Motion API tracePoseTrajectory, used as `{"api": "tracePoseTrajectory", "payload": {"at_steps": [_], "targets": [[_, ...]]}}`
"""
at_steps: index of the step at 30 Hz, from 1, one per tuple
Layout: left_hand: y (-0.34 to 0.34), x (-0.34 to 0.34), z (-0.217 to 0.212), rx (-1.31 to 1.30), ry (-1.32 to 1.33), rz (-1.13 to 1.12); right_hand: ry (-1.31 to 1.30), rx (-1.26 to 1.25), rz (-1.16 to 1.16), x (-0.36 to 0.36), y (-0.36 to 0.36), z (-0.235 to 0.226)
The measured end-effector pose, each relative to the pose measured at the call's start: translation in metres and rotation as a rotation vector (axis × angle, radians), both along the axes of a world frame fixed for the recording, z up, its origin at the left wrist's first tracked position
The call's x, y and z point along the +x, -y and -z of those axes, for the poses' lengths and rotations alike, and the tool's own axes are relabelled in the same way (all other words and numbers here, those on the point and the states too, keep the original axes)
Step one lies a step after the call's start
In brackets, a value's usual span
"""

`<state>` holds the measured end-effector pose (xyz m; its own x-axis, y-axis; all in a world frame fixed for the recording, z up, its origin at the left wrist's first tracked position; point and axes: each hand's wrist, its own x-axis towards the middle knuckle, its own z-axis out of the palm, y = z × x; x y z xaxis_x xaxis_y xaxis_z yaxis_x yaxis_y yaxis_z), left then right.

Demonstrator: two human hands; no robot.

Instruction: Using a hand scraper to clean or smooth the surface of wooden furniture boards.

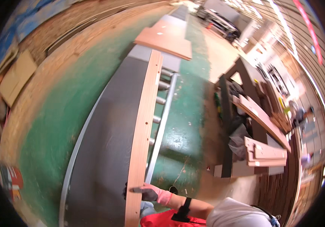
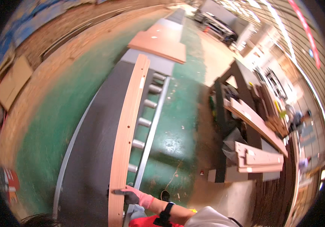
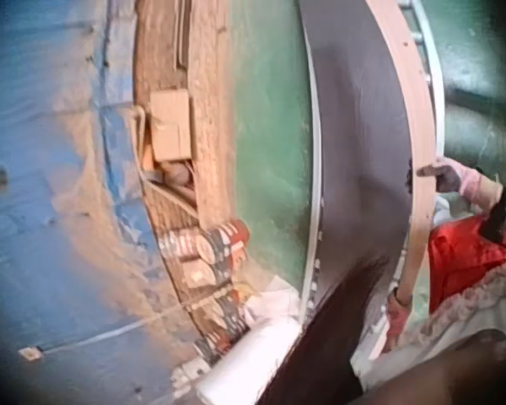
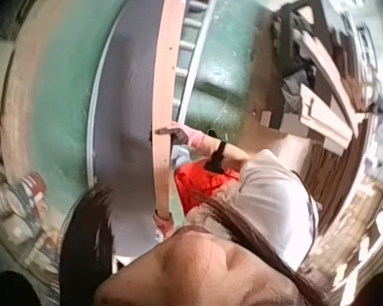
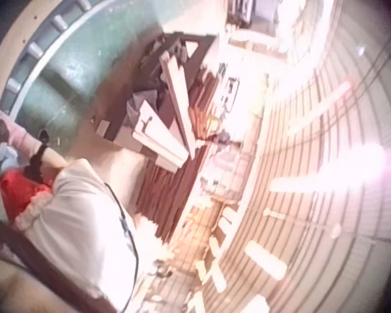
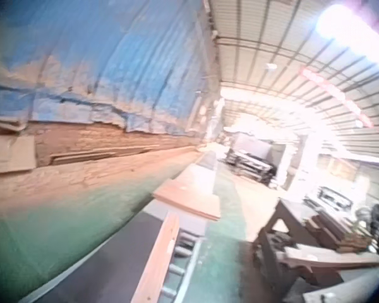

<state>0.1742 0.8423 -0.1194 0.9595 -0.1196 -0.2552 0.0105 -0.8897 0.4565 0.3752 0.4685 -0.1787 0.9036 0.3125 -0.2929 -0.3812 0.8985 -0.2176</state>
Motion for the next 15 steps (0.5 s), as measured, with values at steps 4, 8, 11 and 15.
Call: {"api": "tracePoseTrajectory", "payload": {"at_steps": [4,8,11,15], "targets": [[-0.001,0.04,-0.01,-0.082,0.5,0.023,0.12,-0.198,0.055,-0.061,0.035,-0.093],[0.052,0.112,-0.047,-0.244,0.485,0.395,0.214,-0.408,0.179,-0.131,0.075,-0.152],[0.126,0.142,-0.094,-0.296,0.37,0.735,0.373,-0.597,0.369,-0.201,0.103,-0.182],[0.227,0.128,-0.153,-0.309,0.257,1.11,0.343,-0.8,0.587,-0.337,0.134,-0.213]]}}
